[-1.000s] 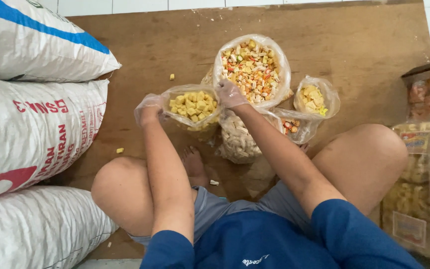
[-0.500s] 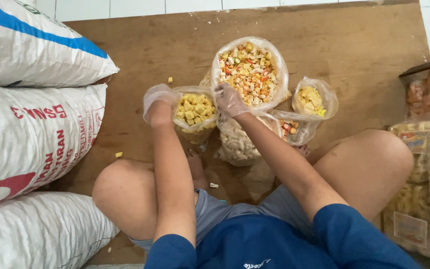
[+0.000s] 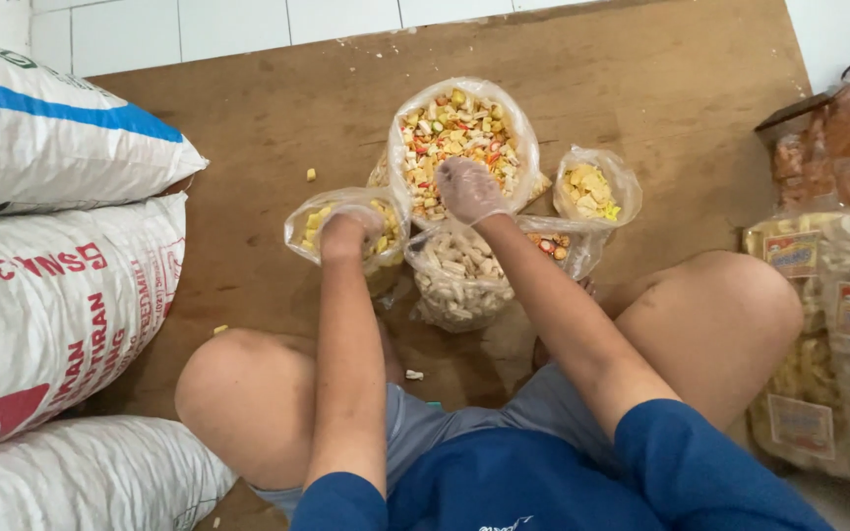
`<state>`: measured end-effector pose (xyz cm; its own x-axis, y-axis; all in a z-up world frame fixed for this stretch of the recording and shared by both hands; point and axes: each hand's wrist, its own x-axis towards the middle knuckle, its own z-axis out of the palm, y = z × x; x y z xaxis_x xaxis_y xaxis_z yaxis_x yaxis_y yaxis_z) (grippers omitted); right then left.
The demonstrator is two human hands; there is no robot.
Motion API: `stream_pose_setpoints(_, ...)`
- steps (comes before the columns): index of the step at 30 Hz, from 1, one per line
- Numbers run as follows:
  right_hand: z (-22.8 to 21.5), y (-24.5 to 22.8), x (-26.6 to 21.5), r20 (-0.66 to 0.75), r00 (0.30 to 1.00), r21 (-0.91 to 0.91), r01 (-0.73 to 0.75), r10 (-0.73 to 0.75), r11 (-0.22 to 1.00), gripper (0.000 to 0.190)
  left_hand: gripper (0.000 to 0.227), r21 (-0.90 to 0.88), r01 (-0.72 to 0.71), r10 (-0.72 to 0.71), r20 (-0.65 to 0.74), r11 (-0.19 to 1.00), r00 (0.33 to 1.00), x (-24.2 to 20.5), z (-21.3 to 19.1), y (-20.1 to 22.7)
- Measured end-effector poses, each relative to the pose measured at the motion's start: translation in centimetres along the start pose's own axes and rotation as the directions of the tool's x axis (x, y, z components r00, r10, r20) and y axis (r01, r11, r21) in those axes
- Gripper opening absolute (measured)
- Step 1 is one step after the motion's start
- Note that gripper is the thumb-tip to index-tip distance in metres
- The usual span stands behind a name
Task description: The person sits on the floor and sorts mixed snack pieces from a large central bag into several smaller plastic bags. They use gloved hands to pick and separate different snack types, placing them into designated bags.
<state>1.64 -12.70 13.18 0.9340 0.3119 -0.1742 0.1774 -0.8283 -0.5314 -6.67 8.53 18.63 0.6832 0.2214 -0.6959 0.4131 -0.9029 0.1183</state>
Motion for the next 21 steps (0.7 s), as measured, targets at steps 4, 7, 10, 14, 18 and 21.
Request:
stream_pose_setpoints(4,1.7,10.4,3.0,-0.055,0.991,-0.127,0.114,-0.122,0.985,0.025,0.026,0.263,-0.136,0.12,0.075,0.955,0.99,1.9,-0.1,1.1)
stream_pose_setpoints(7,0.3,12.9,1.2,-0.098,0.974,-0.238,0.177,-0.205,0.955,0.028,0.025,0.374,-0.224,0.242,-0.001,0.9,0.97,6.8,0.5,3.4)
stream_pose_setpoints(10,-1.4,11.7,-1.3,-0.093,0.962,-0.277,0.224,-0.258,0.934,0.028,0.024,0.539,-0.316,0.425,-0.088,0.781,0.901,11.7,2.4,5.9)
stream_pose_setpoints(14,0.2,12.7,-0.5,-0.041,0.968,-0.448,0.204,-0.248,0.871,0.033,0.02,0.313,-0.322,0.423,-0.346,0.893,0.838,13.0,5.0,7.6)
stream_pose_setpoints(18,0.6,12.2,-1.5,-0.03,0.989,-0.325,0.126,-0.144,0.937,0.025,0.021,0.07,-0.257,0.26,-0.448,0.964,0.856,14.6,7.6,9.5)
stream_pose_setpoints(21,2.2,13.4,0.2,-0.052,0.994,-0.387,0.068,-0.095,0.92,0.022,0.027,-0.136,-0.129,0.06,-0.42,0.982,0.906,16.1,8.9,11.4)
